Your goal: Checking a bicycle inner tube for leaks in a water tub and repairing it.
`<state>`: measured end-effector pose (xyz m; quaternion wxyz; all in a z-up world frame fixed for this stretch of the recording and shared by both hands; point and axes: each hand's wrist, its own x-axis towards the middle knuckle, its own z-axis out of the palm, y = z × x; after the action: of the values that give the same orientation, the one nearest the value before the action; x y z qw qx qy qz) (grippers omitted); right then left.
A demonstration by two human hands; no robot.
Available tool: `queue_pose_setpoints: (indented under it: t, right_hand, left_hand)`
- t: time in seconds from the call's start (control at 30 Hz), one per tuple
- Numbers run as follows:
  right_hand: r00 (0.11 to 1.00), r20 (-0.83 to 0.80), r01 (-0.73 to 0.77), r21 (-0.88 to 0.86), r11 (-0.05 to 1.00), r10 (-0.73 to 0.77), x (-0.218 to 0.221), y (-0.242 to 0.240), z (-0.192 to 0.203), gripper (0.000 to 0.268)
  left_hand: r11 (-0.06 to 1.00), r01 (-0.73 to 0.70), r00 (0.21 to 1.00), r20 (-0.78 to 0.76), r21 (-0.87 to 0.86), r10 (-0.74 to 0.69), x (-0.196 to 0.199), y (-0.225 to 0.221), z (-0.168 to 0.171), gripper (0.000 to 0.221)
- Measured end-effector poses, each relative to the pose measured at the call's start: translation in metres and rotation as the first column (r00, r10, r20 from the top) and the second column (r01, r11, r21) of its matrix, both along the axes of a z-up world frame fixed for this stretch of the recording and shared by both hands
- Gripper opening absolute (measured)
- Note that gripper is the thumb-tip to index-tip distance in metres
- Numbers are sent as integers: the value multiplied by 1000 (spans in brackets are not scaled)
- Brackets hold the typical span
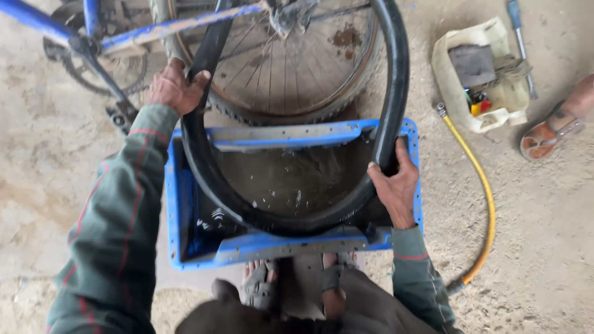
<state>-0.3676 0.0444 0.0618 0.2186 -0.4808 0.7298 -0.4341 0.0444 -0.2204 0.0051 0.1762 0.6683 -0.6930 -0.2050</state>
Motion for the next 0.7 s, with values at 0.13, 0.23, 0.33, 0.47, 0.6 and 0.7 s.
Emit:
queue_pose_setpoints:
  t: [0.13,0.23,0.33,0.47,0.6,0.7]
  right_hand:
    - [990,30,-138,102,985,135,-7,-9,3,68]
    - [973,169,-179,118,977,158,-14,-19,-7,72]
    - [962,237,-184,189,965,137,-6,-43,9,72]
    - [926,165,-362,123,924,340,-32,-93,-11,68]
    - [974,137,-184,16,983,180,-83,-153,-24,59]
    - [951,288,-121,2,993,115,-114,-161,-28,46]
  left_hand:
    - [958,-72,961,275,277,-7,-41,-47,-1,87]
    - [949,-92,957,289,302,1,-43,-54,-35,94]
    - [982,3,978,206,191,-43,-31,-28,-15,73]
    - [971,-11,975,218,240,-43,-13,17,22,65]
    - [994,61,969,235,86,-80,11,99,50,62]
    - [1000,20,975,219,17,-24,3,148,59,64]
